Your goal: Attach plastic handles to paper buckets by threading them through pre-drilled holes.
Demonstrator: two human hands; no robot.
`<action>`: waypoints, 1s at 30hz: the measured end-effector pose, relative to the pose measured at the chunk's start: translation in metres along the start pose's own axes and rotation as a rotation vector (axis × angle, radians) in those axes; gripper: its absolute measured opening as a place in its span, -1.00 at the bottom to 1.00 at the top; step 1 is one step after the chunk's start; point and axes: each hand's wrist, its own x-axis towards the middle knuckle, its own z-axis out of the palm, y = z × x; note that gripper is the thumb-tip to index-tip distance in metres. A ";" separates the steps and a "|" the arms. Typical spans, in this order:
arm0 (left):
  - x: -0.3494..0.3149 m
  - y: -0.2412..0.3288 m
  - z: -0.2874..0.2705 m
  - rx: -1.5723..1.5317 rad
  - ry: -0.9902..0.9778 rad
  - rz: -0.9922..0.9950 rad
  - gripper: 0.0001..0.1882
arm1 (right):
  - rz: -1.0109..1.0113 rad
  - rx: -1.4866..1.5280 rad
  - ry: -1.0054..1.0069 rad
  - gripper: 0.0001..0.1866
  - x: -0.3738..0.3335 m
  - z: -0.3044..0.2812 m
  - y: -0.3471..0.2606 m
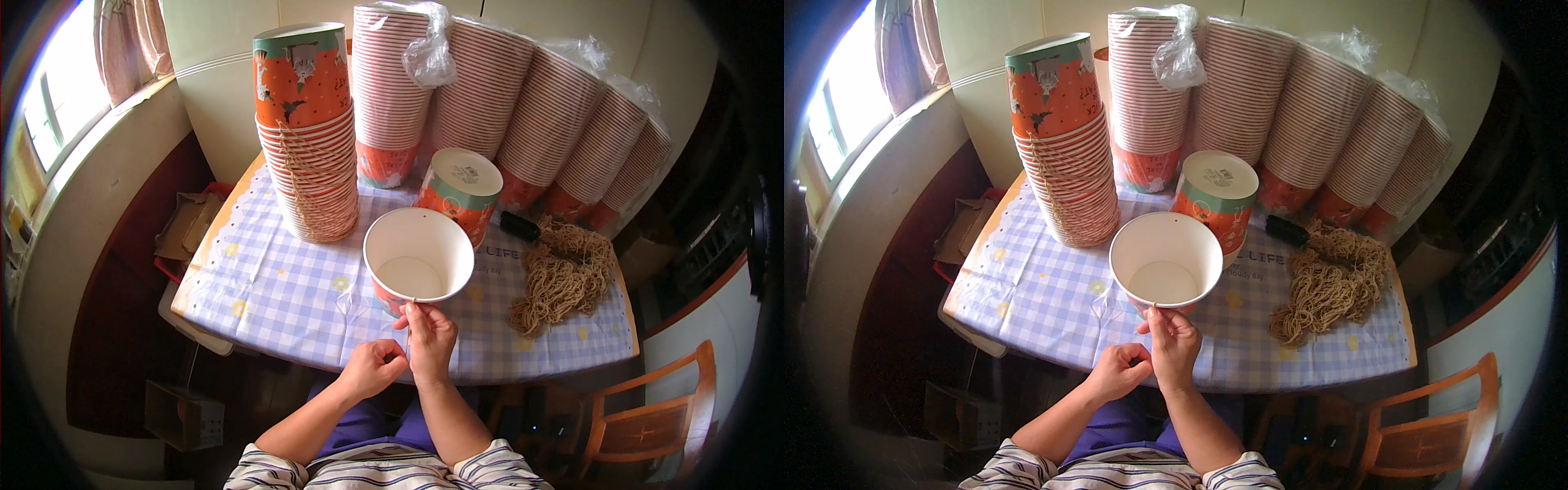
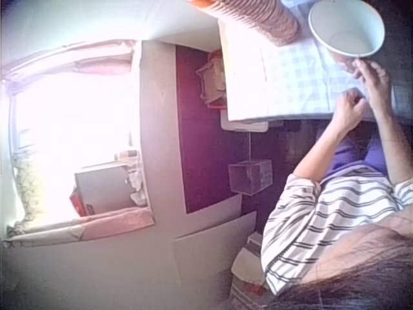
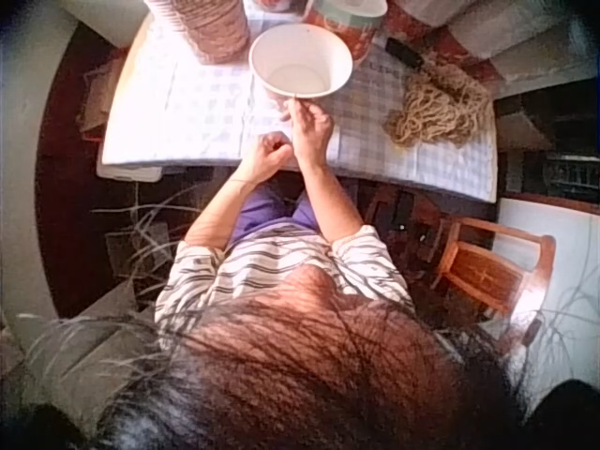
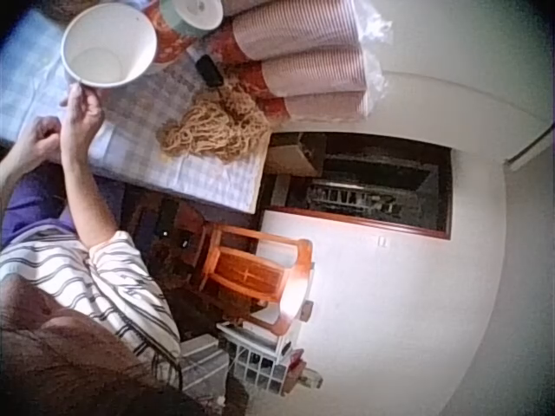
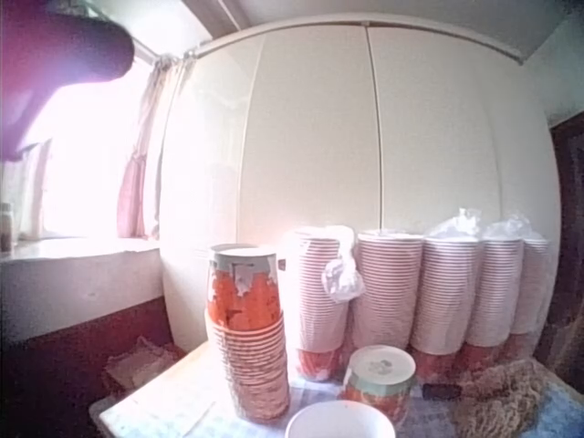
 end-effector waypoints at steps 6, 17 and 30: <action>0.000 -0.002 0.001 -0.019 0.002 0.019 -0.86 | -0.014 0.013 0.029 -0.79 0.000 0.002 0.004; 0.000 -0.003 -0.001 0.028 -0.020 0.010 -0.85 | -0.058 -0.013 -0.042 -0.82 -0.003 -0.004 0.007; 0.024 0.067 -0.043 0.783 0.589 0.808 -0.63 | 0.011 -0.026 -0.095 -0.83 -0.005 -0.028 0.019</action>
